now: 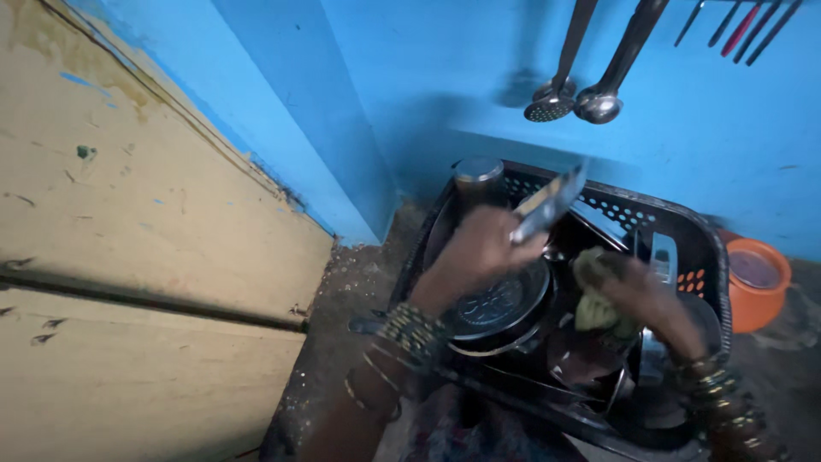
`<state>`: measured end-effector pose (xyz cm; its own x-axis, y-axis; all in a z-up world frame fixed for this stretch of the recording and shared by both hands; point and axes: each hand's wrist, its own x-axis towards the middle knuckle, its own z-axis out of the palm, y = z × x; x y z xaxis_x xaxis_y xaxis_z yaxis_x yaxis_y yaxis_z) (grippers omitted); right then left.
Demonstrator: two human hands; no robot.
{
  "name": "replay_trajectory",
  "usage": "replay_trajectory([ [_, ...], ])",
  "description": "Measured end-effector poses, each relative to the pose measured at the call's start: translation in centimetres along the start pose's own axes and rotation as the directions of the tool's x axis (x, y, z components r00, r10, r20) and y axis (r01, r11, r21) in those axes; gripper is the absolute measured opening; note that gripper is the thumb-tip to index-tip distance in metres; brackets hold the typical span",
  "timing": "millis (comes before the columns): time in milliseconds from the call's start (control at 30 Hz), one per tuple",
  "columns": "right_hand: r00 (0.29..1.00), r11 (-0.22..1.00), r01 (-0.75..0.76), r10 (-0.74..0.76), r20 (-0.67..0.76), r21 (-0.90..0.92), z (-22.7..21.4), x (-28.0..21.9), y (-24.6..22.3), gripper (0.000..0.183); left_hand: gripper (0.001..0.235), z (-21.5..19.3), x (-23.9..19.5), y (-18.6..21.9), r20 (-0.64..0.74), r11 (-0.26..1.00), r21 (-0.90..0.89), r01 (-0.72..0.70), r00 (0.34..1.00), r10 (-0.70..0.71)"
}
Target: The person dries multiple stainless steel plates and bowls with a yellow cloth, then places them into a wall-mounted dish rack. The person handles items one at a time, wiping both sides before stacking them in the rack.
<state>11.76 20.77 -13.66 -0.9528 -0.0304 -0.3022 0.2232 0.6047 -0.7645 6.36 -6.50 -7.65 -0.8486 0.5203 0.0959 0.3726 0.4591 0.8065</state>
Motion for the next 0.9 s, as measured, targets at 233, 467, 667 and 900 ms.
replay_trajectory([
  [233,0.982,0.965,-0.168,0.146,-0.119,-0.202,3.4,1.0,1.0,0.06,0.041,8.1,-3.0,-6.0,0.023,0.956,0.288,-0.056,0.998,0.052],
  [467,0.989,0.983,-0.122,0.109,-0.096,-0.14,4.1,1.6,1.2,0.057,0.038,12.9,-4.9,-9.3,0.057,0.96,0.27,0.07,0.994,-0.088],
  [667,0.994,0.999,-0.037,0.039,-0.104,0.026,4.9,1.1,1.2,0.057,0.04,12.5,-4.7,-8.4,0.083,0.958,0.275,0.077,0.991,-0.103],
  [900,0.979,0.986,-0.16,0.152,-0.135,-0.045,3.6,0.4,1.4,0.056,0.059,9.7,-2.9,-7.2,0.197,0.958,0.286,-0.002,0.979,-0.057],
])
